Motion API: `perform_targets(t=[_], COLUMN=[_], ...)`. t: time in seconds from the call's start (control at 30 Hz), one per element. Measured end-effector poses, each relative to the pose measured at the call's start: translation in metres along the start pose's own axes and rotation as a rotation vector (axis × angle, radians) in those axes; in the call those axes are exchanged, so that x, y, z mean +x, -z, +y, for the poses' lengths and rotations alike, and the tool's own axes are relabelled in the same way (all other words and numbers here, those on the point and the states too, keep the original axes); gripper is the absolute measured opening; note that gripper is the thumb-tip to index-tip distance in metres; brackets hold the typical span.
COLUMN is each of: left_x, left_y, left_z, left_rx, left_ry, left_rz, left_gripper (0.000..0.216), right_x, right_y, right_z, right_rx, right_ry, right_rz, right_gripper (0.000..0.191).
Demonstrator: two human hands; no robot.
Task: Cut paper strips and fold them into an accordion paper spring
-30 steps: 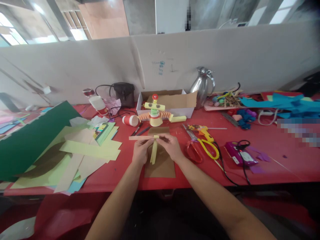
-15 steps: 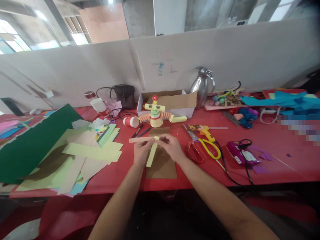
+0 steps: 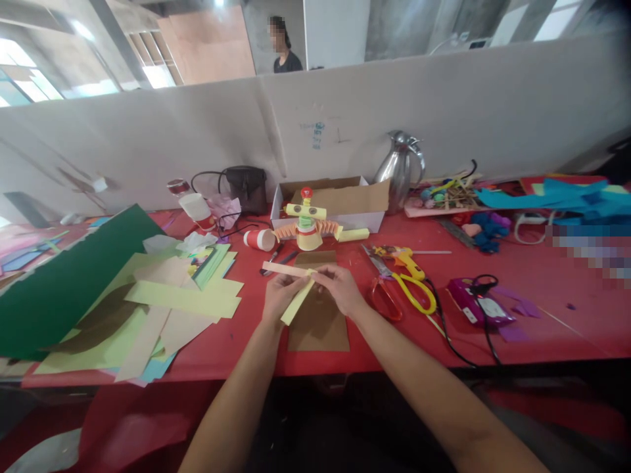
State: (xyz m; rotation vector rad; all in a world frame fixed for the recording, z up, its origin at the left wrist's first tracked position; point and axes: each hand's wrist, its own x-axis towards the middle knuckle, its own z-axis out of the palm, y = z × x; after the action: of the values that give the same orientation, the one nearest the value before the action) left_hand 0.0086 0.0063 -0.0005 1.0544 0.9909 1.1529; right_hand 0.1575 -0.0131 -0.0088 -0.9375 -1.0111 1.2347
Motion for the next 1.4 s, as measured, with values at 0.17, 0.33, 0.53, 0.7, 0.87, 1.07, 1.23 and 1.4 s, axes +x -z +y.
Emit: perform_targets(t=[0.17, 0.33, 0.53, 0.7, 0.87, 1.07, 1.23, 1.4], left_x=[0.001, 0.001, 0.000, -0.001, 0.003, 0.005, 0.003, 0.003], left_y=[0.002, 0.002, -0.001, -0.001, 0.000, -0.002, -0.004, -0.006], left_z=[0.001, 0.003, 0.000, -0.009, -0.015, -0.016, -0.014, -0.013], left_rx=[0.008, -0.012, -0.051, -0.224, -0.267, -0.298, -0.264, -0.229], left_ry=[-0.019, -0.028, -0.024, 0.005, 0.043, 0.063, 0.075, 0.093], left_rz=[-0.065, -0.061, -0.071, -0.139, -0.087, -0.071, -0.103, -0.074], left_gripper=[0.040, 0.047, 0.044, 0.028, 0.030, 0.035, 0.034, 0.035], right_x=[0.000, 0.000, -0.001, 0.002, 0.004, 0.002, -0.001, 0.000], right_y=[-0.001, -0.002, -0.003, 0.001, 0.002, -0.002, -0.003, -0.001], right_z=[-0.002, -0.001, 0.003, 0.006, 0.008, 0.004, 0.002, 0.004], right_rx=[0.020, 0.042, 0.029, 0.095, 0.105, 0.088, 0.052, 0.026], right_ry=[-0.031, -0.030, -0.014, -0.046, -0.106, -0.128, -0.104, -0.074], right_rz=[-0.012, 0.013, 0.044, 0.034, 0.033, 0.055, 0.068, 0.059], right_gripper=[0.025, 0.024, 0.022, 0.019, 0.021, 0.021, 0.019, 0.019])
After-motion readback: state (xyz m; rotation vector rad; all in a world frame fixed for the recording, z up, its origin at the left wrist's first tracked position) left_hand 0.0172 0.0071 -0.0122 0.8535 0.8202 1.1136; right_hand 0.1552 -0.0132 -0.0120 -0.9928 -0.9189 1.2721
